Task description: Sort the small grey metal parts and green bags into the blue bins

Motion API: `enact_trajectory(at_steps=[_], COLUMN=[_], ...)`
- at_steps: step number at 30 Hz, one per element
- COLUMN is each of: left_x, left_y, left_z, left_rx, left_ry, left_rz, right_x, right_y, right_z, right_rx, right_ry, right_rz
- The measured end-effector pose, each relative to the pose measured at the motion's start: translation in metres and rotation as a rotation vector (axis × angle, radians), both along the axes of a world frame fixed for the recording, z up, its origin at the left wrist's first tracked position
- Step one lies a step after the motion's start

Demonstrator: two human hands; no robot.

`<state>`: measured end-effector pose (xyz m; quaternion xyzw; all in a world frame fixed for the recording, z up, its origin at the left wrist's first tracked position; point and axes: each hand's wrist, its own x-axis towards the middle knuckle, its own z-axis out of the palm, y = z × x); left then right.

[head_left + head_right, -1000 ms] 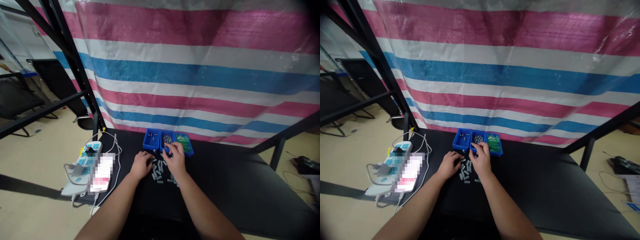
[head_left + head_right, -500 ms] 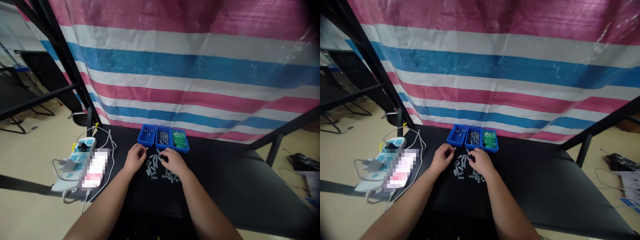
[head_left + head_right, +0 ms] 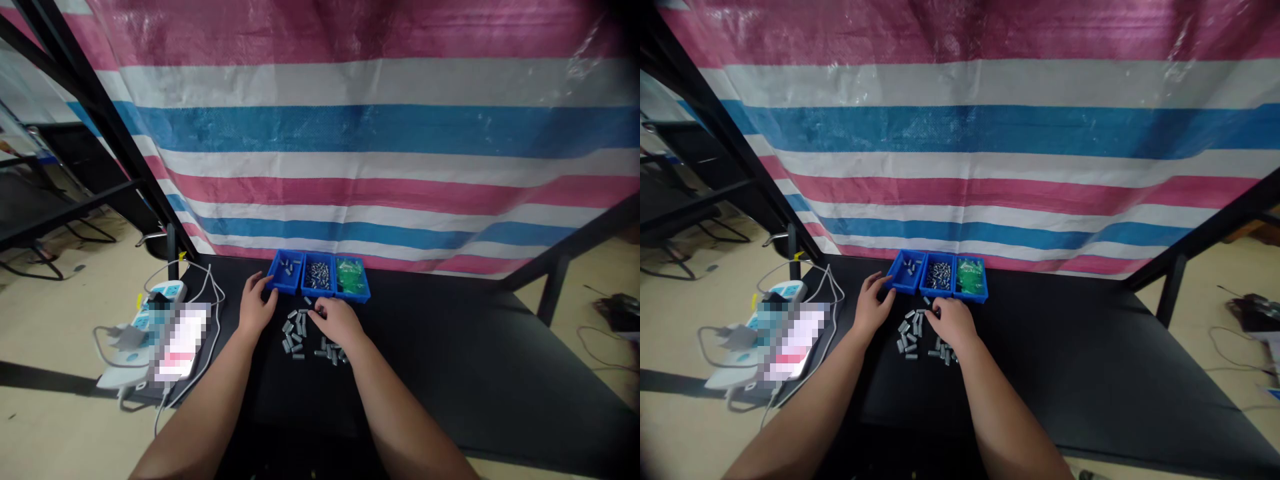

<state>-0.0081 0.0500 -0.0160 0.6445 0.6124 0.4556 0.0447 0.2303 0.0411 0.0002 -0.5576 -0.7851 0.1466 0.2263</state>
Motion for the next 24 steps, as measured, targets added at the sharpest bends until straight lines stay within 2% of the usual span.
enact_trajectory(at_steps=[3,6,9,12,14,16,18,20,24], left_x=[-0.001,0.001,0.0,-0.003,-0.005,-0.007,-0.007,-0.005,0.004], left_y=[0.0,-0.002,-0.004,-0.01,-0.015,-0.021,-0.025,-0.026,-0.023], left_z=[-0.005,-0.005,-0.002,0.003,0.005,0.007,0.009,0.009,0.006], left_rx=[-0.044,-0.05,-0.04,-0.002,-0.026,-0.097,-0.168,-0.206,-0.241], left_ry=[-0.057,-0.062,-0.055,-0.041,-0.034,-0.006,0.048,0.115,0.241], left_rz=[-0.073,-0.101,-0.116,-0.074,-0.111,-0.246,-0.399,-0.497,-0.485], right_x=[0.004,0.003,-0.011,-0.029,-0.034,-0.029,-0.018,-0.008,-0.007], right_y=[-0.001,0.0,0.006,0.013,0.015,0.013,0.008,0.003,-0.003], right_z=[-0.001,-0.002,-0.004,-0.008,-0.009,-0.01,-0.009,-0.007,-0.009], right_rx=[0.024,0.049,0.038,0.032,0.027,0.054,0.093,0.089,0.037], right_ry=[0.07,0.203,0.495,0.856,0.97,0.928,0.742,0.496,0.154], right_rz=[-0.017,0.054,0.133,0.118,0.119,0.117,0.112,0.118,0.109])
